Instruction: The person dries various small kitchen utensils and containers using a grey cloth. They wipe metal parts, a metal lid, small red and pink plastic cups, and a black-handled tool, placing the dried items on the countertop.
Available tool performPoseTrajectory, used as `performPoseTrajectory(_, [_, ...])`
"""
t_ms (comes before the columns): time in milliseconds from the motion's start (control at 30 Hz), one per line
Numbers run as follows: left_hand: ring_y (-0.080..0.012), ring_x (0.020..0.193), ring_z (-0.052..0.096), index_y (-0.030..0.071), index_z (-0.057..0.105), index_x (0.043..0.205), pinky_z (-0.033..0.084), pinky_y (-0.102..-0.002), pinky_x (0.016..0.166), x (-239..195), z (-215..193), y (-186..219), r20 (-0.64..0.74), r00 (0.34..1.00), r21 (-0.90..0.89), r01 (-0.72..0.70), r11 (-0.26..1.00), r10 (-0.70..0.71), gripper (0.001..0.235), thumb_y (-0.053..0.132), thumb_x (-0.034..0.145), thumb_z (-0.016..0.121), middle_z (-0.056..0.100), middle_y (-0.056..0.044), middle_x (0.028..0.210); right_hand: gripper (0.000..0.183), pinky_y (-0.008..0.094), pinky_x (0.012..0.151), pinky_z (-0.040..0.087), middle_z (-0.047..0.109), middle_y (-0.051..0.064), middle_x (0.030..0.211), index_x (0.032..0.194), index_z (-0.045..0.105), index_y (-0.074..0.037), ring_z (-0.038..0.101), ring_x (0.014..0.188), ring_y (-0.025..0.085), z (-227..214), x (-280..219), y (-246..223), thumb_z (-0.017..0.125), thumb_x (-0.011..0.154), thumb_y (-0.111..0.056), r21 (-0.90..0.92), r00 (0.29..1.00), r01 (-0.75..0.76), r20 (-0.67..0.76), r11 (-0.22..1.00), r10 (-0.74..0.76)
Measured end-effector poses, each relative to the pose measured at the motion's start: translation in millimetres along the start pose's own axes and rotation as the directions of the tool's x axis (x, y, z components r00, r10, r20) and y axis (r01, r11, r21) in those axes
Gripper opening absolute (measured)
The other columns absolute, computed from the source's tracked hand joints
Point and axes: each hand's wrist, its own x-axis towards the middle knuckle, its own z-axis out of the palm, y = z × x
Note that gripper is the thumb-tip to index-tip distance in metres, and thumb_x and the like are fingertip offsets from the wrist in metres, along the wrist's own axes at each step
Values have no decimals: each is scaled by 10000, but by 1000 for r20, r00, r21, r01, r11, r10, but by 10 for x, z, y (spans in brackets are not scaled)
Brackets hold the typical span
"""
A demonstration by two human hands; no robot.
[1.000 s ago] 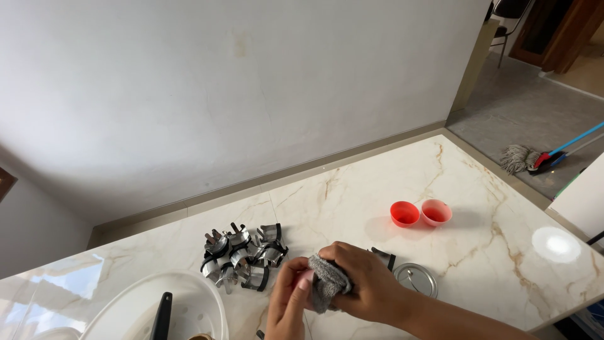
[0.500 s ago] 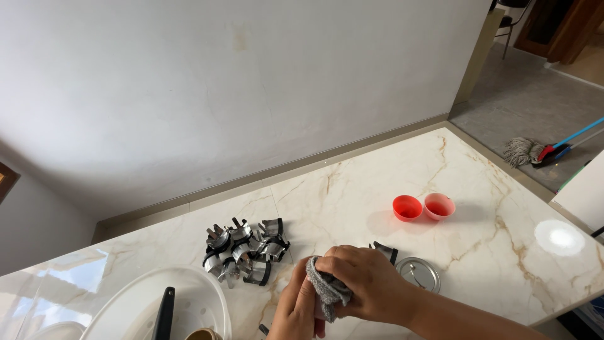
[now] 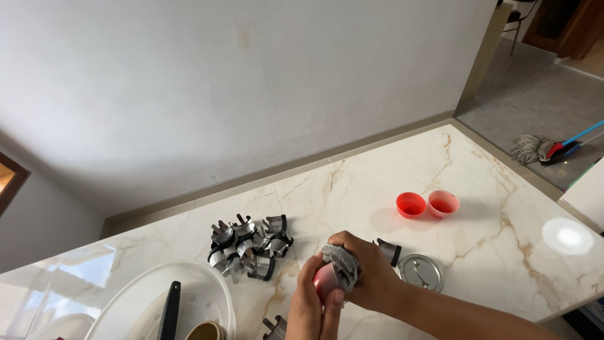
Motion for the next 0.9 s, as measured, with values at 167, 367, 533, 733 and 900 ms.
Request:
performPoseTrajectory(167, [-375,1198,674,90,375,1411,586,-458,954,-9,12,43,-71,965,120,-243,963,252,582,144,939,710,544,-264,1379,687,267,615,528,734,0,842,1141,584,-115,651,702,109,56,-44,119,876,526,-22,201,986,-164,31,966,161])
performPoseTrajectory(367, [-410,1223,578,204,434,1380,565,-552,984,71,-89,94,18,861,272,-494,826,509,610,-30,896,723,515,-216,1447,557,271,679,508,671,26,917,1169,599,-89,601,797,117,22,-53,154,788,657,23,389,961,-276,124,879,247])
performPoseTrajectory(533, [-489,1425,461,87,423,1365,449,-579,1203,106,-239,306,76,863,122,-506,854,500,514,-105,919,589,496,-203,1485,563,271,703,520,661,32,973,1180,594,-76,608,828,121,63,-127,155,759,664,76,445,974,-223,134,867,181])
performPoseTrajectory(733, [-410,1475,395,-20,249,1485,281,-536,1278,141,-354,409,-96,956,-249,-294,923,279,704,41,869,583,400,-277,1515,573,271,727,532,651,38,1030,1192,588,-63,615,860,124,-63,-86,166,730,671,129,486,987,-154,110,860,114])
performPoseTrajectory(900, [-182,868,519,-13,464,1224,463,-333,720,174,-356,302,73,972,-314,235,920,-224,469,386,984,521,534,-109,1012,553,310,656,521,713,31,908,1090,573,-79,650,738,179,-48,-46,6,814,596,-21,-155,981,190,-14,969,-194])
